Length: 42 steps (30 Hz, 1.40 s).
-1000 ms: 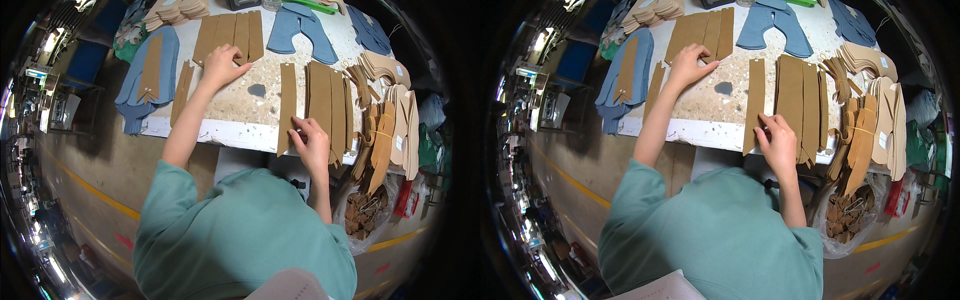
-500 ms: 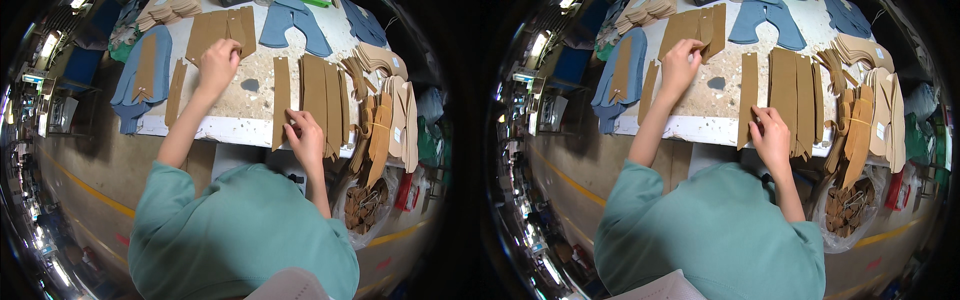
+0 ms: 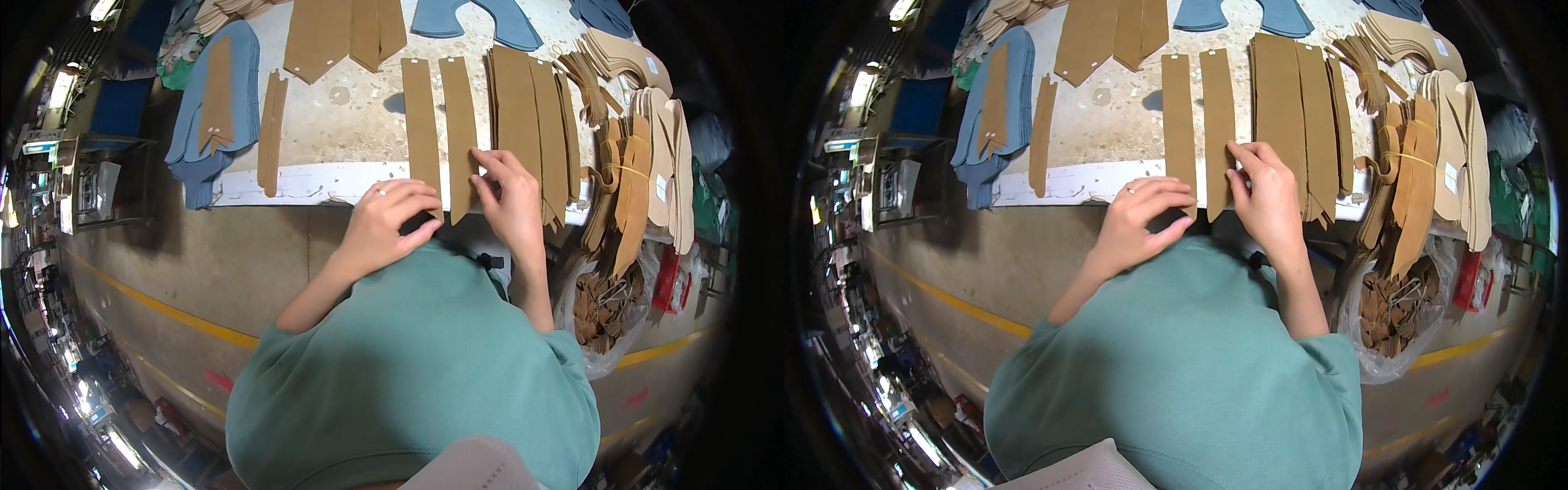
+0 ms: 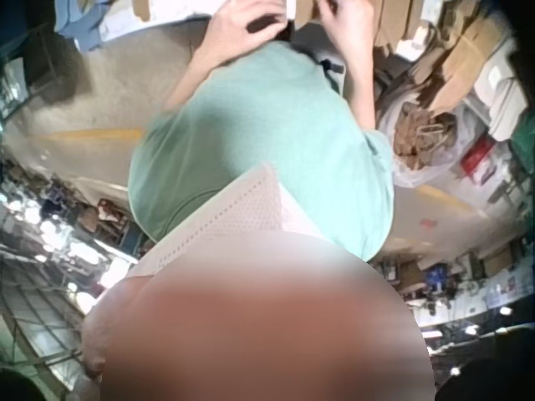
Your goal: The person sorts and stacks brown cardboard pieces on a table, aligning them into neat piles. The person repeatedly picks up individual pieces, aligns edges, and places them into growing stacks.
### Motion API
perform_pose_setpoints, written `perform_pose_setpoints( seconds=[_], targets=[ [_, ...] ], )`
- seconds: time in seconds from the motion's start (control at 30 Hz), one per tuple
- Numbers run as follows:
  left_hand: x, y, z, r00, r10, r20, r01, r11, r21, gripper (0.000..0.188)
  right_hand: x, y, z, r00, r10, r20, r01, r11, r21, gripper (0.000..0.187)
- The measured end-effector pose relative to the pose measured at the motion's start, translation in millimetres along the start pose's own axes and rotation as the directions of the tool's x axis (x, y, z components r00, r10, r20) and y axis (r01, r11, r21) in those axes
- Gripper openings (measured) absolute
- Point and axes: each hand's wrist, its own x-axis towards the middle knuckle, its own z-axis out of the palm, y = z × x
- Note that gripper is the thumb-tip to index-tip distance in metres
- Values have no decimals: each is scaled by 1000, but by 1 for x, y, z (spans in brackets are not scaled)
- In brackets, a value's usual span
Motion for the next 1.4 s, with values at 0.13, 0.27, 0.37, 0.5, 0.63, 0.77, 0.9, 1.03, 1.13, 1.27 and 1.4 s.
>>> perform_pose_setpoints(
  seconds=[0.13, 0.27, 0.37, 0.5, 0.63, 0.77, 0.9, 1.03, 1.13, 1.27, 1.4],
  targets=[
    [12, -29, -13, 991, -72, -115, 95, 974, 205, 59, -1, -1, 2, 999, -45, -11, 44, 995, -85, 31],
    [18, -40, -4, 985, -110, 131, 63, 944, 324, 72, -1, -3, 3, 996, -75, -53, 69, 992, -108, 30],
    [20, -39, -2, 984, -90, 156, 34, 943, 331, 70, -5, -4, -2, 996, -77, -39, 71, 988, -139, 27],
    [27, -38, -2, 988, -115, 101, 88, 967, 238, 69, -6, -3, -1, 997, -79, -22, 75, 988, -136, 24],
    [39, -40, 5, 991, -84, 102, 50, 952, 300, 70, -6, -7, 3, 995, -95, -21, 89, 979, -184, 25],
    [43, -40, 0, 981, -85, 176, 12, 924, 382, 68, -7, -19, -2, 993, -119, -21, 112, 968, -224, 24],
    [57, -44, -25, 997, -11, 79, -22, 918, 397, 55, 9, -25, 11, 966, -259, 1, 254, 949, -189, 23],
    [90, -83, -81, 990, -138, -25, 133, 863, 487, 36, 28, -15, 38, 942, -334, 38, 334, 913, -236, 28],
    [115, -120, -108, 980, -194, -33, 186, 859, 477, 32, 27, -7, 47, 935, -353, 10, 343, 902, -263, 31],
    [123, -160, -104, 989, -122, -82, 147, 853, 500, 31, 20, -5, 48, 938, -347, 3, 338, 910, -238, 32],
    [131, -175, -112, 984, -146, -102, 176, 876, 448, 25, 16, -7, 44, 945, -328, -5, 324, 934, -154, 33]
  ],
)
